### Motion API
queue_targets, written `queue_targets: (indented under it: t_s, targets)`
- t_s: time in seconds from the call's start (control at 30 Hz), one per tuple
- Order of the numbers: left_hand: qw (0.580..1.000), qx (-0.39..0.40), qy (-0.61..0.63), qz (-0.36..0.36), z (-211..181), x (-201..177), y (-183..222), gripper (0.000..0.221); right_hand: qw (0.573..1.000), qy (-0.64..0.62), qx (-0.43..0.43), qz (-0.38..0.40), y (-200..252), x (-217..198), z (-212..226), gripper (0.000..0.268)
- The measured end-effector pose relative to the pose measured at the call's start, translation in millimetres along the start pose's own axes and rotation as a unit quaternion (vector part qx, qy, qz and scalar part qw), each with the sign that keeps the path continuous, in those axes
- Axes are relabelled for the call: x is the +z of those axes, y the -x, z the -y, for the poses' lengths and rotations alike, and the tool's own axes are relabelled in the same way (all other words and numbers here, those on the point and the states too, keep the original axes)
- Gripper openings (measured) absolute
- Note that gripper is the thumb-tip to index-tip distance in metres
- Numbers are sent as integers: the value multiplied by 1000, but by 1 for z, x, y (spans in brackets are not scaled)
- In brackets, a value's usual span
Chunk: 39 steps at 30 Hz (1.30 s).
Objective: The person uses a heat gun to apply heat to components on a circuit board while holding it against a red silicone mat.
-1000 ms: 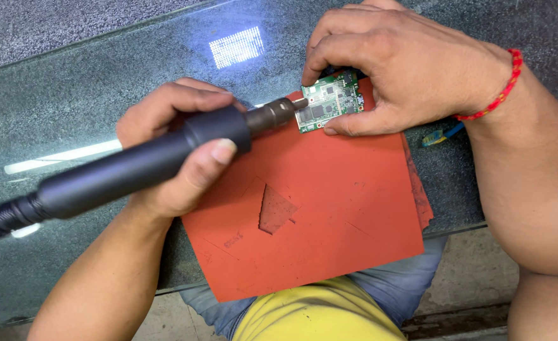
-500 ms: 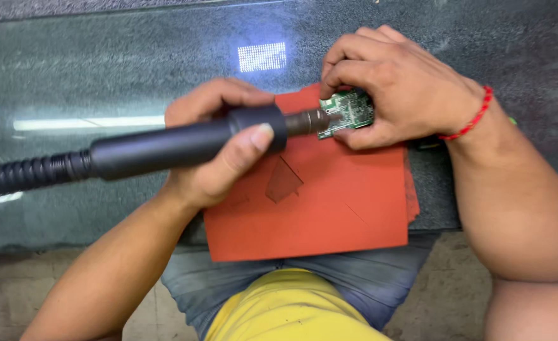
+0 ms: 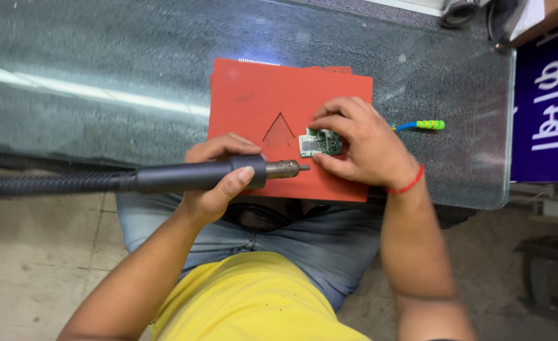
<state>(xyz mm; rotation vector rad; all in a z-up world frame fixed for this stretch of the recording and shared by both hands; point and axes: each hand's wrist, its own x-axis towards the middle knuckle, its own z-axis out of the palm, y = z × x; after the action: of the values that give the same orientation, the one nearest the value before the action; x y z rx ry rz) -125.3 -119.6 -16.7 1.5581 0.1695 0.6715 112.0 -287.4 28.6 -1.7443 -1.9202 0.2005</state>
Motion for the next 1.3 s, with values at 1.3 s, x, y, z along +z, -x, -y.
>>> queue_targets:
  t_s: [1.3]
  targets:
    - [997,28,-74,-16,3,14,3,28,985,67,93,-129,45,31,21,39]
